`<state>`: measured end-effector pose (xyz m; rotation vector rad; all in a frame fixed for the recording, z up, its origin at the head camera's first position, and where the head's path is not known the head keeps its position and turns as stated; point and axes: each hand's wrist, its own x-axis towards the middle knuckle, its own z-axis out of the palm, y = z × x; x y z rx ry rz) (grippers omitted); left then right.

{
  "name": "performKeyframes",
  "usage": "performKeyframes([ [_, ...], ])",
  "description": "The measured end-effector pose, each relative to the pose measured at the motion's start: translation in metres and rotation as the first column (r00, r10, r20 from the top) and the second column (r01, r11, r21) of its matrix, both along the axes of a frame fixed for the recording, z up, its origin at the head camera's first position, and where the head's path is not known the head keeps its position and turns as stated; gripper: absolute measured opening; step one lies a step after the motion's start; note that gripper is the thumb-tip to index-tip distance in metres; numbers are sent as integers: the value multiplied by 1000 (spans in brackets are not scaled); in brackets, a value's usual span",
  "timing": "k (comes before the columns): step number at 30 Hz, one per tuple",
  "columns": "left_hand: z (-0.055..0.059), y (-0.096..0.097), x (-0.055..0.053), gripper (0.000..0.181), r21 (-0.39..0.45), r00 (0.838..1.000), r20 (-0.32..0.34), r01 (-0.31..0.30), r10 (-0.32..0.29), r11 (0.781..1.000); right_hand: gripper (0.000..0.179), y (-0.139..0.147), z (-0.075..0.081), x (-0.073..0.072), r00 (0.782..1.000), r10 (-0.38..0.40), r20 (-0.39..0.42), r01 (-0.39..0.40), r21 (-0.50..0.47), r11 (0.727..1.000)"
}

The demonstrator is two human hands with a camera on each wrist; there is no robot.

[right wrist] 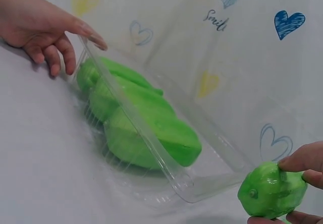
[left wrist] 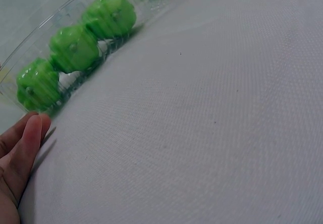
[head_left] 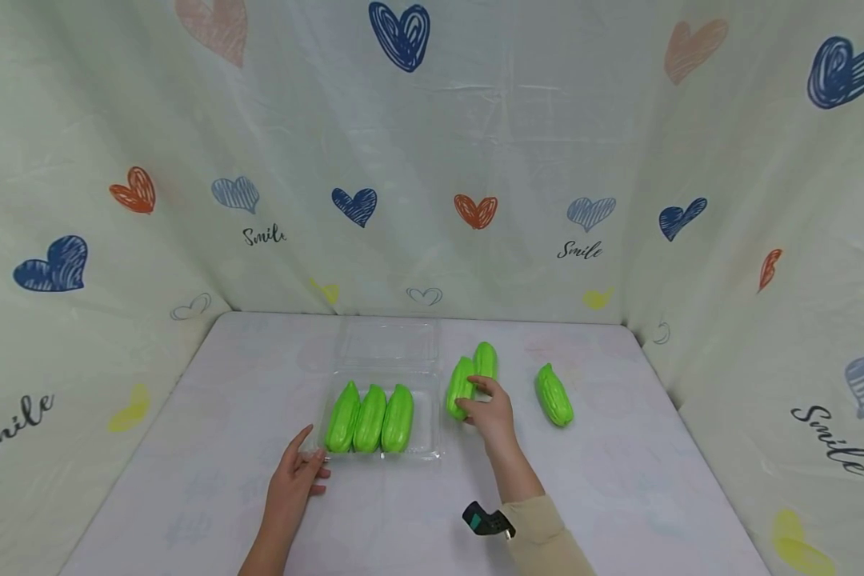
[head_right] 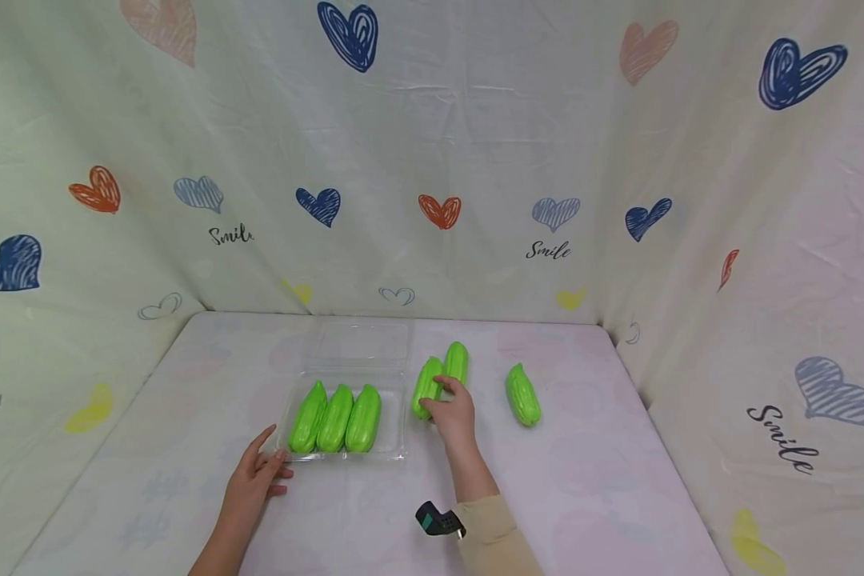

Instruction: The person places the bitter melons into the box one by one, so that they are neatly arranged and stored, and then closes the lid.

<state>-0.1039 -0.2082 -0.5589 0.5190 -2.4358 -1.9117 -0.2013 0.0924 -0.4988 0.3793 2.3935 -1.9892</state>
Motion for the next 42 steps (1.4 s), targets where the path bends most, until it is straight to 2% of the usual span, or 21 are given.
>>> performKeyframes([
  [12,-1,0,0,60,4,1000,11,-9,9,1000,49,-9,16,14,996,82,-15,-83,-25,996],
  [18,-1,1,-1,61,-1,1000,18,-11,11,1000,52,-13,21,17,993,119,-5,-119,-13,993],
  [24,0,1,0,61,8,1000,18,-14,14,1000,59,-15,28,18,982,188,-13,-189,-23,982],
  [33,0,2,0,60,15,999,23,-24,24,1000,82,-14,31,12,955,297,13,-297,-13,955],
  [42,2,1,-1,60,4,999,29,-28,27,1000,100,-14,33,6,902,431,12,-431,22,902],
])
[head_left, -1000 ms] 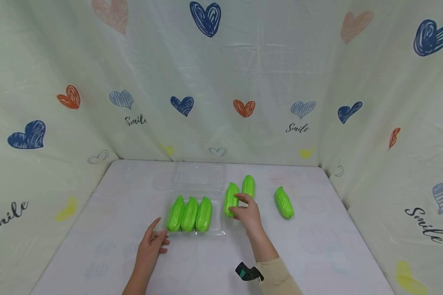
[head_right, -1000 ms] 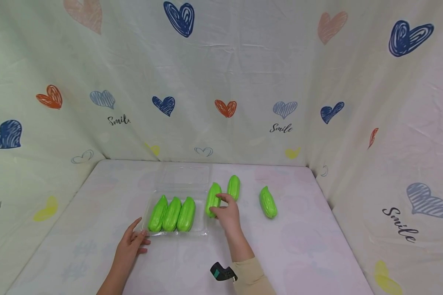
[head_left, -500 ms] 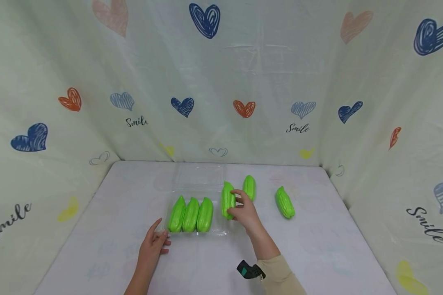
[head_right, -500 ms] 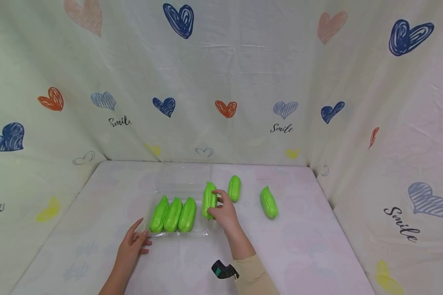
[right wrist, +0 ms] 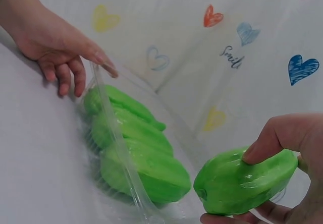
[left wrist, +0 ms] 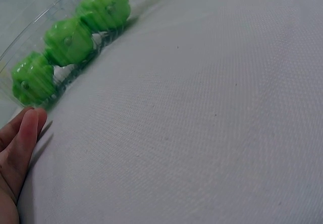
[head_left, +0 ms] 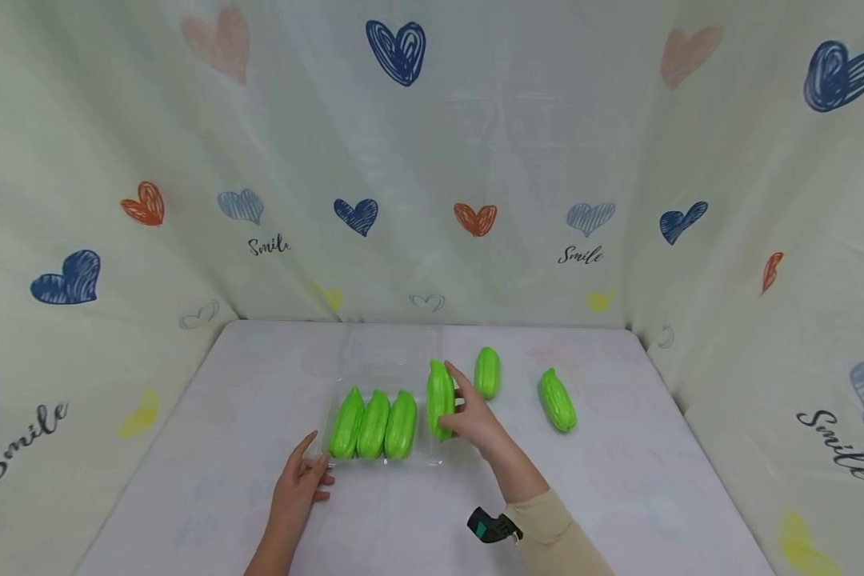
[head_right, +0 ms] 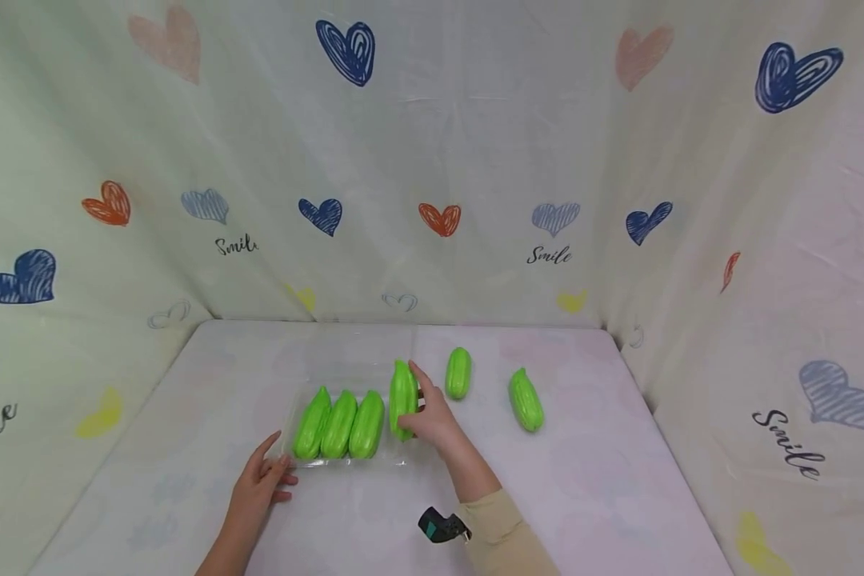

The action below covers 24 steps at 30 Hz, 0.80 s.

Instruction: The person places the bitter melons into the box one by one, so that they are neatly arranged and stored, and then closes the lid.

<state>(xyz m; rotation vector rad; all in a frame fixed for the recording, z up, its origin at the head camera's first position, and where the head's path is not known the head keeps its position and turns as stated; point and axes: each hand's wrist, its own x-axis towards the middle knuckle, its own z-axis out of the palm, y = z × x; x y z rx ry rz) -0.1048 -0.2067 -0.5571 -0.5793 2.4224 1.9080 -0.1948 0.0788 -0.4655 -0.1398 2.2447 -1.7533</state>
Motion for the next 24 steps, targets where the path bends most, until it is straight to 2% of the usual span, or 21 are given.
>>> performKeyframes([
  [5,1,0,2,61,8,1000,19,2,-2,1000,105,0,1,0,999,48,-14,-48,12,999],
  [11,2,2,0,64,5,1000,26,0,0,1000,108,-2,2,0,997,70,-24,-69,14,997],
  [24,-4,0,-1,65,10,999,33,6,-6,1000,120,-4,0,0,992,126,-5,-126,-4,992],
])
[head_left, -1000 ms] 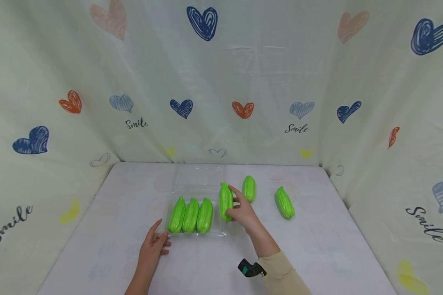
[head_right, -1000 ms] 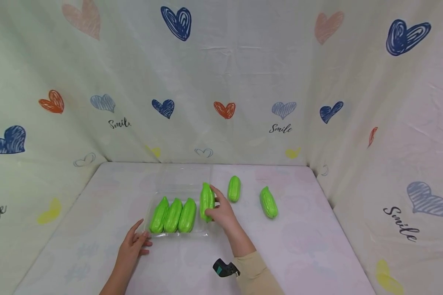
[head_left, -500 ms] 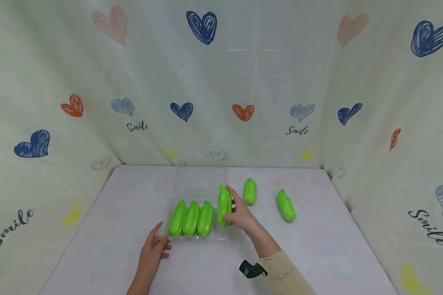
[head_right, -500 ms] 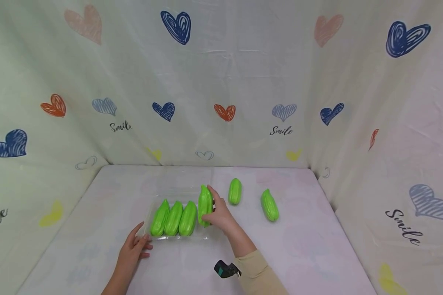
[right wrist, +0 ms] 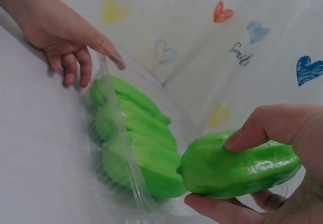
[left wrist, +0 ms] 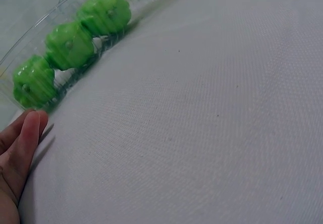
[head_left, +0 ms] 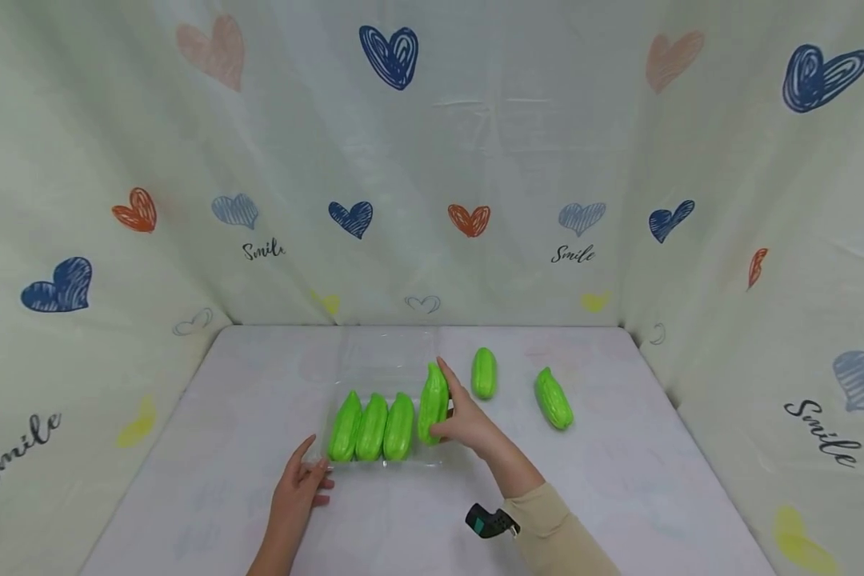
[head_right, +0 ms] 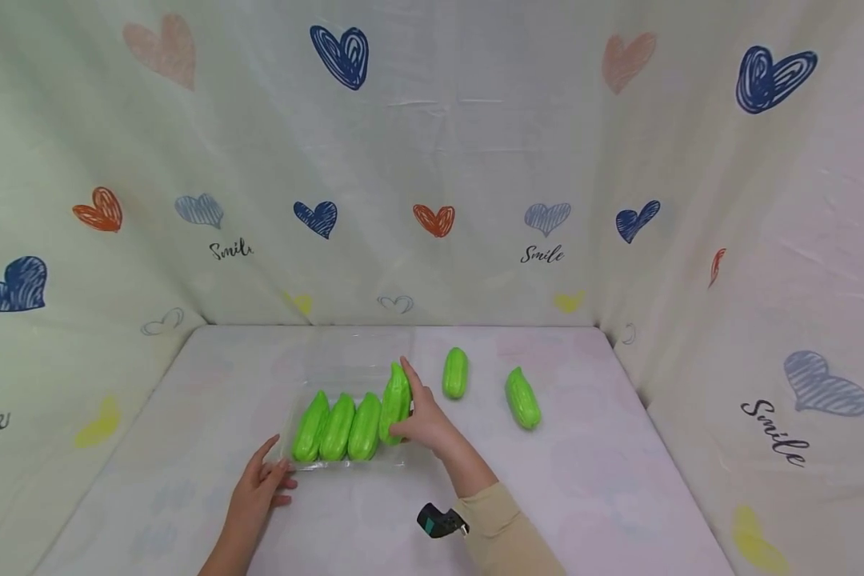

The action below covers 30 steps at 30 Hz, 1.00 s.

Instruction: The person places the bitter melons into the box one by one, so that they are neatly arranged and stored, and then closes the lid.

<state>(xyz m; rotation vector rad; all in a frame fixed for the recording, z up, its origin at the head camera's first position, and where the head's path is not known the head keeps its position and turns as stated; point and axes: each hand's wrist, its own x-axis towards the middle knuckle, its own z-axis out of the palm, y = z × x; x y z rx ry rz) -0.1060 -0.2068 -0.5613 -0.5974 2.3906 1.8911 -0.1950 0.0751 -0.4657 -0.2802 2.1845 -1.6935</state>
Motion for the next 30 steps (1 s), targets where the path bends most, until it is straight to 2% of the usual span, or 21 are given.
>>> performKeyframes([
  [5,0,-3,-2,66,5,1000,13,6,-6,1000,120,-3,-1,-3,1000,-3,-17,3,33,999],
  [12,-1,-4,-2,66,14,1000,7,16,-16,1000,116,-6,-3,-8,993,-6,-114,18,105,994],
  [20,-7,-2,-1,68,19,999,34,10,-11,1000,116,-6,-8,-4,988,13,-154,13,169,985],
  [26,-4,-2,-2,70,15,999,49,15,-16,1000,116,-7,-8,-3,979,62,-192,-11,256,967],
  [30,1,-3,-2,66,5,999,39,20,-20,1000,116,-8,-9,-5,979,88,-186,-32,286,958],
])
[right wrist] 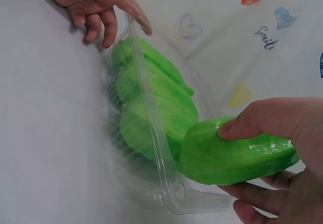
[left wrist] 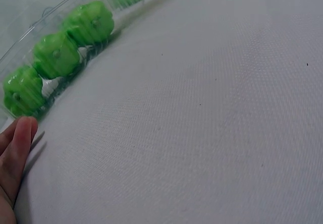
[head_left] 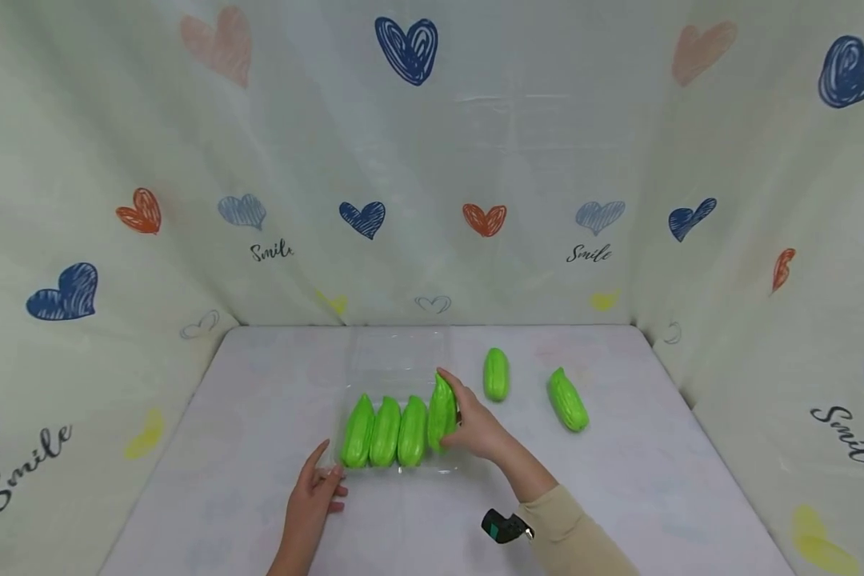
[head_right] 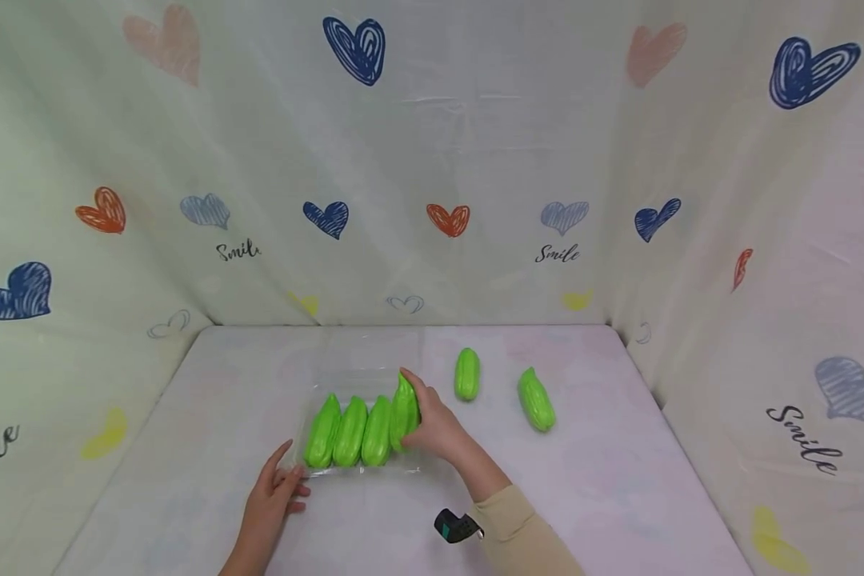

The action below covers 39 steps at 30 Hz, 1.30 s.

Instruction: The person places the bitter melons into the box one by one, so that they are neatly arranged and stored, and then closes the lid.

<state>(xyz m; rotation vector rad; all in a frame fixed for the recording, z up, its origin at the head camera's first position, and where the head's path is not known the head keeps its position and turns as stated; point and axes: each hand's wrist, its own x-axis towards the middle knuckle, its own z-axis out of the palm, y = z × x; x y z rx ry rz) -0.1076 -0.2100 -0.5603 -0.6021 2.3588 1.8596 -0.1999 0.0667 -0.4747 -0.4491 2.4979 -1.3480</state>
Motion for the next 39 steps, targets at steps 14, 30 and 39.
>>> performKeyframes([
  [14,4,-1,-4,62,-7,998,-51,22,-22,1000,115,0,-5,-5,998,56,-22,-56,3,998],
  [30,1,0,-3,62,-7,998,-62,9,-10,1000,114,-6,-7,-3,992,32,-125,-4,219,976],
  [39,1,1,0,60,12,998,-67,-7,8,1000,113,-7,-10,-2,992,43,-119,-13,248,969],
])
